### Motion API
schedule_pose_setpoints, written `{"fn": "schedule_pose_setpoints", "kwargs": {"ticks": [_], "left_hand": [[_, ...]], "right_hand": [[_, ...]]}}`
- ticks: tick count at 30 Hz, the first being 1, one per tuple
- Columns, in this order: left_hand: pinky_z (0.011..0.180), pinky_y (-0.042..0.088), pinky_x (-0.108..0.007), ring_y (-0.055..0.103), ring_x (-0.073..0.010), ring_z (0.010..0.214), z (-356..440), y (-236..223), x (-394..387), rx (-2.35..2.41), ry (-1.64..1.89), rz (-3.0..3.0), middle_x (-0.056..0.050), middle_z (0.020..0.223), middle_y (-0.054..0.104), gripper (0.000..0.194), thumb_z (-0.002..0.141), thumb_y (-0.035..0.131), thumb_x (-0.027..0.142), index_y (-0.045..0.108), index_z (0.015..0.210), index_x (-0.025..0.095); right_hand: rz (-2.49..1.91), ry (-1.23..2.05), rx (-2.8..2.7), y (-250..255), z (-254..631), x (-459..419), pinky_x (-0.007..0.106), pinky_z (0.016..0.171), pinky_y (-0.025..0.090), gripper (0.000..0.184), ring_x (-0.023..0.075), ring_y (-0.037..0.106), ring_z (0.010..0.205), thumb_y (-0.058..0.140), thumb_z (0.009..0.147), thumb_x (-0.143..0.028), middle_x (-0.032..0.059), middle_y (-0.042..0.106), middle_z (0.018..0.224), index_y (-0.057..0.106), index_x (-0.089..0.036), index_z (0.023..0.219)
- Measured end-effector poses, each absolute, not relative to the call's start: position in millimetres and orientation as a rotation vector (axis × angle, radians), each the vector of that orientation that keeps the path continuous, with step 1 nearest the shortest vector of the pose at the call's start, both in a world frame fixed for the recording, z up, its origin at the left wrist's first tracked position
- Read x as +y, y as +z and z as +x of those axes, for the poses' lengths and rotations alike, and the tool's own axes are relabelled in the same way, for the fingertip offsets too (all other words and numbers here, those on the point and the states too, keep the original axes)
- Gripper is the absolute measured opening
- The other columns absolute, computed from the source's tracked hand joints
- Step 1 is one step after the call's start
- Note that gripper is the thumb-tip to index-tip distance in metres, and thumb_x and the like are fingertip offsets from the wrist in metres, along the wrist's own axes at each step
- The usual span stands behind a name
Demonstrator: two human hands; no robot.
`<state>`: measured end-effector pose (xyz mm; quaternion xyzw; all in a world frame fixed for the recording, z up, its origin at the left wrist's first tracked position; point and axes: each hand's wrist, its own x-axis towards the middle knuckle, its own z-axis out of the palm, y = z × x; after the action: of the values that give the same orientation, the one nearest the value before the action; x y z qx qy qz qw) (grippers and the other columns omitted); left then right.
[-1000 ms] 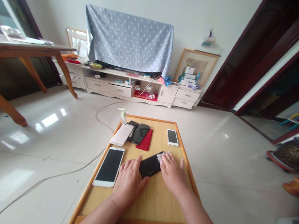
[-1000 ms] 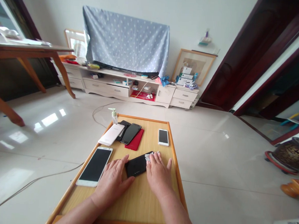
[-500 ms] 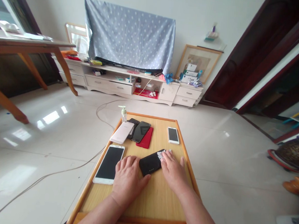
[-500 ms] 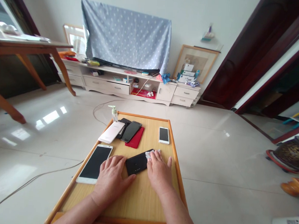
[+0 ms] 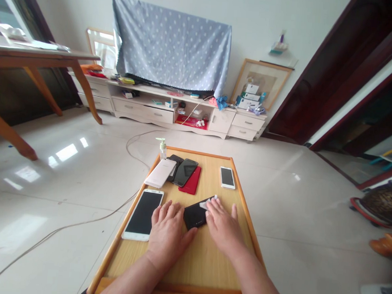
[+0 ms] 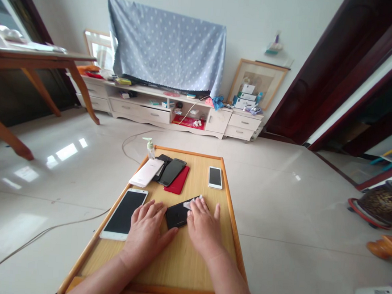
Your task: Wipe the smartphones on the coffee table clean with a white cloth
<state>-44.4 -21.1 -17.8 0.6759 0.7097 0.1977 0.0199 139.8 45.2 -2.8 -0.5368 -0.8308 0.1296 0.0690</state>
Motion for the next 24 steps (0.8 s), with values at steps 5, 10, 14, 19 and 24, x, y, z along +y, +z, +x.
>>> {"fn": "schedule_pose_setpoints", "kwargs": {"ticks": [5,10,14,19,24], "left_hand": [[0.118,0.020,-0.053,0.036,-0.0347,0.141,-45.3,-16.8,-20.9,2.197,0.627,2.091,-0.010,0.138,0.058,0.053,0.082,0.065,0.050,0.061,0.128,0.023],[0.119,0.020,-0.052,0.036,-0.0321,0.141,-45.1,-14.4,-21.2,2.182,0.633,2.103,-0.008,0.138,0.059,0.044,0.086,0.058,0.037,0.061,0.129,0.026],[0.120,0.015,-0.056,0.033,-0.0355,0.143,-44.0,-15.8,-22.2,2.204,0.642,2.111,-0.010,0.139,0.058,0.050,0.084,0.061,0.049,0.061,0.128,0.024],[0.120,0.014,-0.058,0.032,-0.0357,0.144,-43.9,-17.2,-21.3,2.216,0.629,2.111,-0.010,0.141,0.057,0.052,0.085,0.061,0.050,0.061,0.128,0.023],[0.120,0.014,-0.057,0.033,-0.0349,0.144,-44.4,-17.5,-19.6,2.204,0.607,2.094,-0.009,0.140,0.058,0.048,0.085,0.061,0.044,0.062,0.128,0.023]], "right_hand": [[-1.713,0.324,-2.469,-5.2,131.2,45.3,0.060,0.121,-0.002,0.053,0.0247,0.024,0.151,0.023,0.105,-0.039,0.0099,0.038,0.158,0.043,-0.020,0.151],[-1.348,0.428,-2.603,-2.1,103.9,23.6,0.056,0.122,-0.004,0.050,0.0208,0.026,0.150,0.022,0.106,-0.039,0.0054,0.039,0.157,0.042,-0.027,0.151],[-1.677,0.372,-2.441,-5.2,118.4,46.7,0.063,0.119,0.000,0.050,0.0242,0.026,0.150,0.023,0.106,-0.036,0.0072,0.037,0.159,0.043,-0.024,0.150],[-1.753,0.295,-2.385,-5.2,127.7,45.4,0.059,0.121,0.004,0.054,0.0269,0.027,0.149,0.024,0.105,-0.037,0.0131,0.039,0.157,0.043,-0.016,0.151],[-1.447,0.414,-2.537,-3.3,115.6,11.8,0.054,0.123,0.004,0.052,0.0233,0.027,0.149,0.023,0.106,-0.041,0.0070,0.039,0.158,0.044,-0.024,0.150]]}}
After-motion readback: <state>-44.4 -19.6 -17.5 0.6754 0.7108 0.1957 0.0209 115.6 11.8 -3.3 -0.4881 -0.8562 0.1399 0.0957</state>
